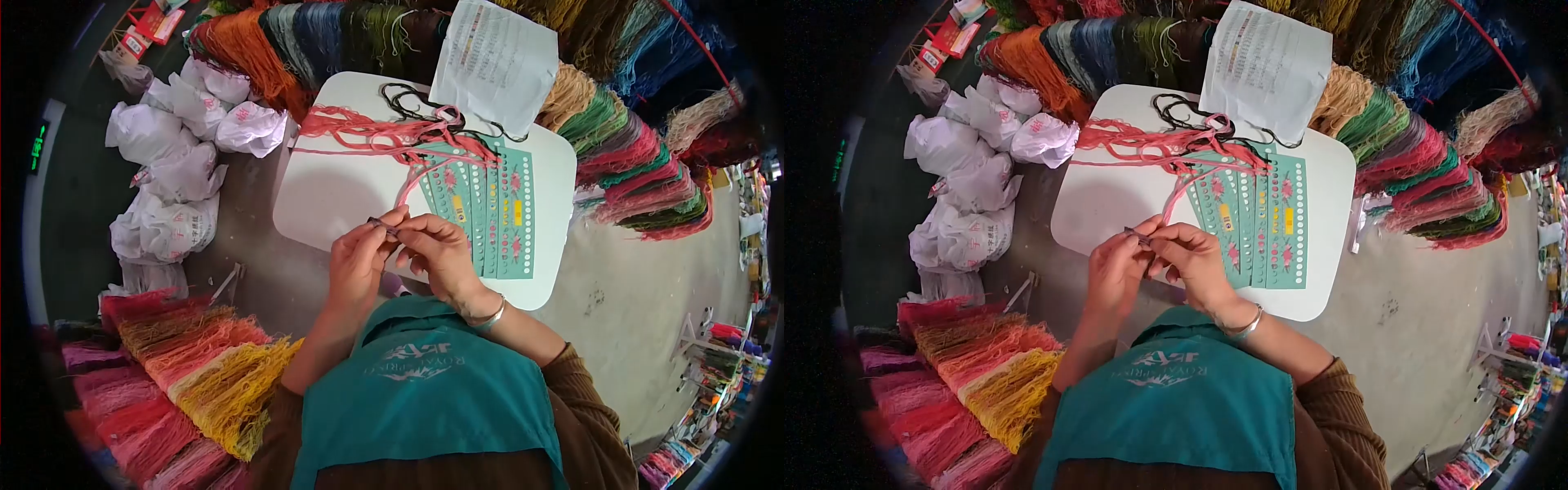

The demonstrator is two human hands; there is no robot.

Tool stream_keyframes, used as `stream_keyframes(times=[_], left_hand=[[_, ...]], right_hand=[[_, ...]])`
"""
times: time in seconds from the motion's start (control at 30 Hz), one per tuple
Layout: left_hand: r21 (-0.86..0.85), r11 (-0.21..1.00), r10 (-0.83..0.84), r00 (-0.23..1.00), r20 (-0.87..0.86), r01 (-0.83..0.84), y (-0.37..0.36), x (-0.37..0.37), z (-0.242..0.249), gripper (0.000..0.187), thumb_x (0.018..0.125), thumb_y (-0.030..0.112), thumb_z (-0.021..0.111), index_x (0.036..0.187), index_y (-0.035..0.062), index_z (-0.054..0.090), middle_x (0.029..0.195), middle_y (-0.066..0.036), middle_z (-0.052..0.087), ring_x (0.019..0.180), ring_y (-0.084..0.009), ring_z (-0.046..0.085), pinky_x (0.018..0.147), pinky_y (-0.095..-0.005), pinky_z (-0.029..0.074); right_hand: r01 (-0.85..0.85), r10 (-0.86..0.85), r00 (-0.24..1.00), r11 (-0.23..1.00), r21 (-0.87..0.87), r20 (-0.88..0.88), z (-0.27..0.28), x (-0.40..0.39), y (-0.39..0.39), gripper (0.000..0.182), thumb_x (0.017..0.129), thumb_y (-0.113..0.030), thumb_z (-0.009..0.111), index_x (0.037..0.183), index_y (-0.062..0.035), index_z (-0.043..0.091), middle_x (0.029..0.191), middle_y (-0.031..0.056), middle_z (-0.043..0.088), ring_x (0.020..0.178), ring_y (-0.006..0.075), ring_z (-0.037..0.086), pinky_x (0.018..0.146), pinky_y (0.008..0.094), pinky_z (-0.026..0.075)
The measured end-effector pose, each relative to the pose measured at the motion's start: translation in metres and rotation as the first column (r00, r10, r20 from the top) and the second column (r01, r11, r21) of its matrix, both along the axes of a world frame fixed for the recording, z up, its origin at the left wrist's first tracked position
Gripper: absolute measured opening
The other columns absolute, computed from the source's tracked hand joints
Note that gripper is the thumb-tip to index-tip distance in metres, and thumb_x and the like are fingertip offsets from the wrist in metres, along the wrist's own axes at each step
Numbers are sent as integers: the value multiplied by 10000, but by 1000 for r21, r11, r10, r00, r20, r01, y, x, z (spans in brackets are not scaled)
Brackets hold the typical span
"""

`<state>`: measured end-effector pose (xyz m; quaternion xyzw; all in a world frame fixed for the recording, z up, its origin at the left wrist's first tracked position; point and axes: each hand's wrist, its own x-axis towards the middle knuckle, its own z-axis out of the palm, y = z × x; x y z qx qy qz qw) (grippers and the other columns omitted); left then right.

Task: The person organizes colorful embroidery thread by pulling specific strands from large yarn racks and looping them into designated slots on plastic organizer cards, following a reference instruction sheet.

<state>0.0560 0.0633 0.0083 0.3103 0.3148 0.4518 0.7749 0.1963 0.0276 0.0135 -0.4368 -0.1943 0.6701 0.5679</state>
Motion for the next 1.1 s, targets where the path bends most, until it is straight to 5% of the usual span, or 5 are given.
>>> stream_keyframes(times=[0.3,0.7,0.9,0.97,1.1], left_hand=[[33,999,-22,1000,19,21,7,12,-4,261,953,67,440,1083,-69,622,1177,-193,601,1047,-221,588,898,-351,479],[52,998,-33,998,46,31,13,17,1,239,943,51,455,1036,-62,644,1104,-180,634,996,-197,602,950,-361,459],[-142,970,-152,949,277,197,24,-7,-5,244,955,185,381,830,51,542,761,-49,579,710,-137,556,675,-279,467],[-201,894,-222,786,577,400,39,-44,-11,243,951,225,361,770,107,472,593,24,449,522,-91,445,487,-239,399],[-328,938,66,868,492,114,56,-142,-12,260,997,177,358,769,97,454,523,48,253,406,-54,207,372,-219,194]], right_hand=[[51,-72,960,995,-86,-269,-8,16,2,50,859,-88,602,870,-57,640,843,43,679,620,105,593,495,210,393],[136,-134,986,991,7,-101,-8,15,5,56,899,-102,603,911,-54,628,817,33,658,575,82,574,451,185,366],[-203,228,698,972,118,-678,-23,55,8,20,848,-40,626,866,-46,620,791,2,630,533,52,487,438,173,300],[-371,361,865,928,41,-350,-2,78,0,14,842,-34,626,851,-43,619,787,-9,622,582,58,507,489,183,350],[-284,219,855,956,73,469,28,139,-17,37,850,-23,611,848,-44,642,941,55,641,904,128,567,793,261,444]])
